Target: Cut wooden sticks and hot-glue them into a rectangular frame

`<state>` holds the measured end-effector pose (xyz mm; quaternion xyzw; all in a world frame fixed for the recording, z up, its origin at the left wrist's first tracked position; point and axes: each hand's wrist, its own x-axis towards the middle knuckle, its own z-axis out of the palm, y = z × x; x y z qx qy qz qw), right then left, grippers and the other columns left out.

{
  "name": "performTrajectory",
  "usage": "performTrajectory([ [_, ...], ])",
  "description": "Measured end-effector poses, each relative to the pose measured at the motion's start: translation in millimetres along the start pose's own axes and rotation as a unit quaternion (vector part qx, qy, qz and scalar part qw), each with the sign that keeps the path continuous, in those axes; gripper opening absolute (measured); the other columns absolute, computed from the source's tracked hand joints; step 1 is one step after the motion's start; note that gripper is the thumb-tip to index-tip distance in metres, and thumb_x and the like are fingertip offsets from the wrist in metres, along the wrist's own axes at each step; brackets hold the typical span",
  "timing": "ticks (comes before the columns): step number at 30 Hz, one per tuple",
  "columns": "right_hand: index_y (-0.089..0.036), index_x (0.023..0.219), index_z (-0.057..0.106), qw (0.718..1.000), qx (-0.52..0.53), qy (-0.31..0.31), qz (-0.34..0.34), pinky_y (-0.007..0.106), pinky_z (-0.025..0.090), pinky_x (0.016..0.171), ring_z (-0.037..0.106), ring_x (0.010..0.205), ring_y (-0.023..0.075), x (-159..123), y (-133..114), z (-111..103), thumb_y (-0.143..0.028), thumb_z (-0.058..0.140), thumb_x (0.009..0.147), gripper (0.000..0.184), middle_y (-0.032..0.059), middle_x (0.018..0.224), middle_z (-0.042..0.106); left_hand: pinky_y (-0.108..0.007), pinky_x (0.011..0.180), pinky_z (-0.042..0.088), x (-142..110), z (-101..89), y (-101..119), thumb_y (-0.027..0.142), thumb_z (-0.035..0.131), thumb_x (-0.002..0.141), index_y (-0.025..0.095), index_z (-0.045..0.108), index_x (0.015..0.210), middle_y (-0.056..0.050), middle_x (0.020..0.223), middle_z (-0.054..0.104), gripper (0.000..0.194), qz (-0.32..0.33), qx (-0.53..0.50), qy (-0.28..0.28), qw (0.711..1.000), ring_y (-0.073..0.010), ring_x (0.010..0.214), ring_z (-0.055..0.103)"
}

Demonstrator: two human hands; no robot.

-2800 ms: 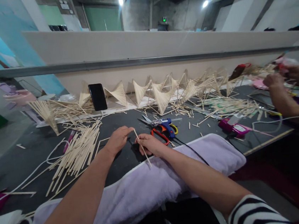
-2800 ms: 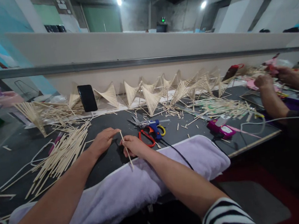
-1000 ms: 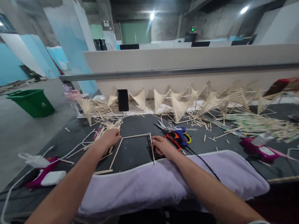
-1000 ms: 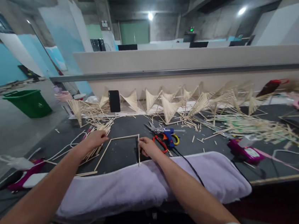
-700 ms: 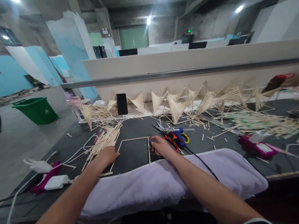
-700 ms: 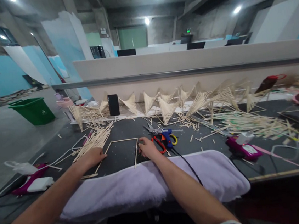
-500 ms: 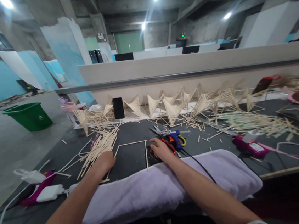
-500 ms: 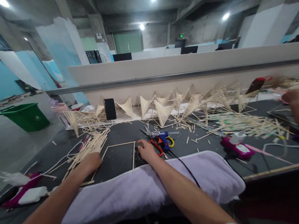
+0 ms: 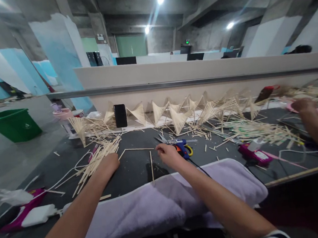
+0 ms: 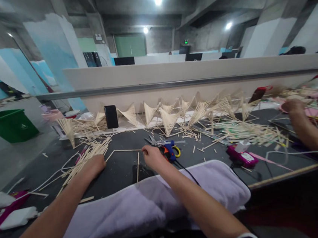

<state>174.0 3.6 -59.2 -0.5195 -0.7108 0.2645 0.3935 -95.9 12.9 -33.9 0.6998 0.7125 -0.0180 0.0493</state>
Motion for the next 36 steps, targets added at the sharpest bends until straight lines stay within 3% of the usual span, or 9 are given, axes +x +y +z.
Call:
performTrajectory([
  [6,-0.019,0.093,0.063,0.996,-0.065,0.063,-0.013,0.026,0.041,0.065,0.056,0.07,0.0167,14.6,-0.9,-22.0,-0.017,0.041,0.075,0.028,0.0045,0.075,0.064,-0.029,0.073,0.041,2.2,-9.2,28.5,0.022,0.038,0.08,0.009,0.061,0.09,-0.018,0.094,0.064,0.028,0.018,0.018,0.033,0.999,-0.0235,0.089,0.06],
  [9,-0.018,0.101,0.061,0.986,-0.129,0.103,-0.01,0.027,0.041,0.072,0.057,0.08,0.0175,20.4,11.6,-45.1,-0.017,0.038,0.078,0.032,0.0066,0.088,0.065,-0.028,0.069,0.041,-6.6,-0.1,62.6,0.032,0.042,0.081,0.013,0.061,0.085,-0.014,0.089,0.065,0.027,0.103,-0.018,0.018,0.994,-0.0222,0.084,0.061],
  [14,-0.014,0.11,0.057,0.962,-0.264,0.055,0.038,0.029,0.038,0.082,0.054,0.097,0.0215,26.9,51.8,-90.0,-0.006,0.045,0.069,0.043,0.0129,0.107,0.06,-0.028,0.061,0.039,-14.9,21.5,107.2,0.05,0.042,0.078,0.016,0.061,0.079,-0.012,0.083,0.066,0.039,0.147,-0.063,-0.044,0.986,-0.023,0.078,0.061],
  [17,-0.011,0.118,0.05,0.952,-0.29,0.049,0.084,0.034,0.037,0.085,0.05,0.105,0.0258,23.4,65.3,-104.2,-0.018,0.052,0.072,0.047,0.0167,0.118,0.053,-0.029,0.058,0.037,-9.7,27.3,115.4,0.048,0.046,0.074,0.016,0.061,0.077,-0.012,0.083,0.066,0.035,0.123,-0.063,-0.054,0.989,-0.0246,0.077,0.061],
  [22,-0.011,0.11,0.051,0.929,-0.317,0.152,0.119,0.037,0.036,0.083,0.048,0.104,0.028,-1.0,62.5,-101.7,-0.043,0.048,0.078,0.046,0.0167,0.109,0.055,-0.026,0.057,0.034,0.2,31.9,112.8,0.026,0.049,0.067,0.017,0.059,0.065,-0.008,0.073,0.065,0.013,0.116,-0.109,-0.06,0.985,-0.0191,0.07,0.059],
  [25,-0.014,0.097,0.057,0.942,-0.293,0.072,0.149,0.032,0.038,0.071,0.055,0.087,0.0235,-12.9,64.6,-96.0,-0.053,0.042,0.08,0.045,0.0129,0.092,0.061,-0.024,0.055,0.033,-1.7,32.2,108.9,0.024,0.051,0.065,0.017,0.055,0.061,-0.003,0.063,0.06,0.009,0.126,-0.207,-0.051,0.969,-0.0154,0.062,0.054],
  [27,-0.016,0.093,0.059,0.951,-0.26,-0.005,0.168,0.028,0.037,0.062,0.057,0.075,0.0202,-12.7,70.1,-93.9,-0.059,0.041,0.077,0.049,0.01,0.085,0.063,-0.023,0.053,0.034,-4.5,30.1,106.4,0.03,0.051,0.067,0.017,0.052,0.063,0.0,0.058,0.055,0.013,0.128,-0.345,-0.071,0.927,-0.0132,0.056,0.051],
  [32,-0.016,0.072,0.063,0.958,-0.204,-0.046,0.195,0.023,0.033,0.053,0.054,0.061,0.0142,6.6,84.1,-95.5,-0.048,0.056,0.069,0.033,0.0037,0.068,0.062,-0.022,0.049,0.04,-3.8,19.4,95.5,0.035,0.054,0.07,0.019,0.044,0.075,0.004,0.063,0.052,0.02,0.09,-0.68,-0.122,0.717,-0.0096,0.051,0.051],
  [36,-0.015,0.07,0.061,0.964,0.077,-0.038,0.252,0.022,0.035,0.049,0.048,0.05,0.0104,9.1,78.9,-104.2,-0.04,0.064,0.062,0.027,-0.0014,0.055,0.055,-0.018,0.044,0.036,3.3,15.9,79.8,0.028,0.056,0.072,0.018,0.043,0.077,0.004,0.063,0.051,0.017,0.108,-0.742,-0.12,0.65,-0.0068,0.048,0.048],
])
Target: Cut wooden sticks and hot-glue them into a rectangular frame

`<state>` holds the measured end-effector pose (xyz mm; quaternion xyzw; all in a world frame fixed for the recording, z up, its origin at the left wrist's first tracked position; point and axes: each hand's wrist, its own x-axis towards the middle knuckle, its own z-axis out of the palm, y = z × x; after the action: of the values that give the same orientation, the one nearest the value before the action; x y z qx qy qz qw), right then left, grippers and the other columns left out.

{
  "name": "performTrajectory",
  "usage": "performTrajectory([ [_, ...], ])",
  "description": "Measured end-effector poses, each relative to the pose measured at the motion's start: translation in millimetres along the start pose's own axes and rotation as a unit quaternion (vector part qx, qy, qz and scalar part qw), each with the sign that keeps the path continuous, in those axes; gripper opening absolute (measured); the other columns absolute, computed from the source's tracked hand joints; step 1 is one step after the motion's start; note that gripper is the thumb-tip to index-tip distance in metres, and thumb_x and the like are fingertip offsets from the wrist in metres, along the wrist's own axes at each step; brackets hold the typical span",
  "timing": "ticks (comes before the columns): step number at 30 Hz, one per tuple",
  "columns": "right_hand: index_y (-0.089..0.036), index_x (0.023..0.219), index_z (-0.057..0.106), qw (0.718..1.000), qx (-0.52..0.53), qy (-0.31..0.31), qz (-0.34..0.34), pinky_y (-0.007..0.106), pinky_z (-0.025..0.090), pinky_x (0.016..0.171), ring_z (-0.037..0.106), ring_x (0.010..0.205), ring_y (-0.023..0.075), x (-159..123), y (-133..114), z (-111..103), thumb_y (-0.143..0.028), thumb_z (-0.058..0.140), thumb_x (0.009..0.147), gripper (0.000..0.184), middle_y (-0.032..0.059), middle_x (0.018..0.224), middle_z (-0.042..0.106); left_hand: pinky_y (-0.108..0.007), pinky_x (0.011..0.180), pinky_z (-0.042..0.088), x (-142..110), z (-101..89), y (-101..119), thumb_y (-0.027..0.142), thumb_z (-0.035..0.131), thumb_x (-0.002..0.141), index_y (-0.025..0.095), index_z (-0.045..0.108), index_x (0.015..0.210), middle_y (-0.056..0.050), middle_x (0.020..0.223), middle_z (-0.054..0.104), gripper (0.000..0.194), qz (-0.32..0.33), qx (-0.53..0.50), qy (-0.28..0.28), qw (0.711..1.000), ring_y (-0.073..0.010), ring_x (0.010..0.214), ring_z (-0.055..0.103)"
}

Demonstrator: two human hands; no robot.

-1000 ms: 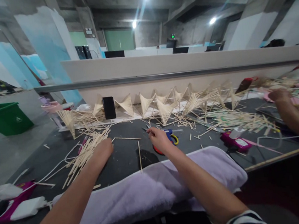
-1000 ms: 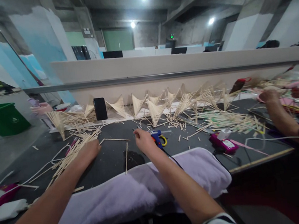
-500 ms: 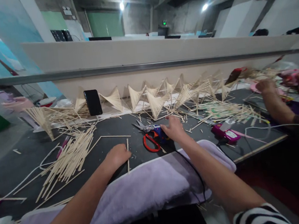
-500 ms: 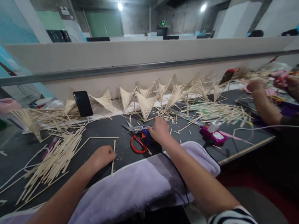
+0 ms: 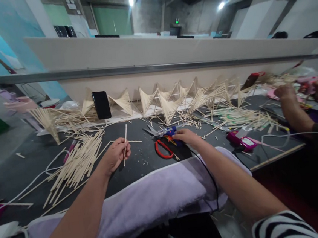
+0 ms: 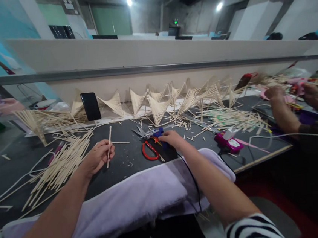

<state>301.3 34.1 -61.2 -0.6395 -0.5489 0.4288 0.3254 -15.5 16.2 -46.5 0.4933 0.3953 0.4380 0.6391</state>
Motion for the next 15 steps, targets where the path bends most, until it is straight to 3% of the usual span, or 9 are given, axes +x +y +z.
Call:
performTrajectory([
  [3,-0.015,0.074,0.059,0.969,0.241,-0.051,-0.018,0.023,0.04,0.052,0.052,0.053,0.0108,-25.5,-13.5,-1.9,-0.035,0.069,0.059,0.027,-0.0005,0.06,0.058,-0.016,0.041,0.032,0.6,-9.1,-0.7,0.027,0.056,0.074,0.017,0.044,0.079,0.003,0.067,0.052,0.016,-0.012,-0.027,-0.032,0.999,-0.0048,0.046,0.044],
  [6,-0.018,0.084,0.058,0.918,0.385,-0.05,-0.081,0.023,0.043,0.055,0.056,0.061,0.0119,-60.2,-32.1,9.8,-0.028,0.068,0.061,0.027,0.001,0.071,0.062,-0.014,0.035,0.021,0.1,-10.6,-2.6,0.031,0.055,0.076,0.017,0.046,0.083,0.002,0.07,0.053,0.018,-0.012,-0.005,-0.038,0.999,-0.0021,0.04,0.037],
  [8,-0.018,0.087,0.058,0.897,0.421,-0.101,-0.089,0.021,0.04,0.048,0.053,0.057,0.0104,-77.0,-42.6,25.1,-0.029,0.065,0.066,0.025,0.0015,0.071,0.061,-0.013,0.034,0.016,-0.9,-8.4,-3.5,0.036,0.054,0.077,0.019,0.047,0.088,0.004,0.067,0.051,0.022,-0.009,0.022,-0.037,0.999,-0.0008,0.036,0.031],
  [11,-0.015,0.077,0.057,0.9,0.39,-0.158,-0.114,0.022,0.037,0.044,0.047,0.048,0.0083,-79.8,-54.2,47.8,-0.03,0.064,0.067,0.019,0.0017,0.064,0.058,-0.013,0.034,0.015,-3.1,-4.1,-4.7,0.041,0.052,0.078,0.02,0.047,0.092,0.006,0.059,0.047,0.025,-0.006,0.045,-0.051,0.998,-0.0009,0.035,0.026],
  [13,-0.016,0.079,0.057,0.912,0.362,-0.093,-0.172,0.022,0.038,0.047,0.047,0.048,0.0078,-66.8,-62.6,56.4,-0.028,0.067,0.065,0.021,0.0007,0.067,0.059,-0.013,0.036,0.02,-4.2,-1.5,-5.6,0.041,0.054,0.076,0.02,0.048,0.087,0.006,0.059,0.047,0.024,0.008,0.051,-0.05,0.997,-0.0021,0.038,0.032],
  [15,-0.019,0.089,0.055,0.911,0.343,0.027,-0.227,0.022,0.042,0.053,0.052,0.055,0.0087,-47.8,-73.2,60.6,-0.026,0.069,0.062,0.032,-0.0011,0.075,0.062,-0.014,0.039,0.026,-4.8,1.5,-6.7,0.04,0.056,0.075,0.019,0.047,0.08,0.006,0.062,0.048,0.023,0.036,0.066,-0.032,0.997,-0.0034,0.043,0.039],
])
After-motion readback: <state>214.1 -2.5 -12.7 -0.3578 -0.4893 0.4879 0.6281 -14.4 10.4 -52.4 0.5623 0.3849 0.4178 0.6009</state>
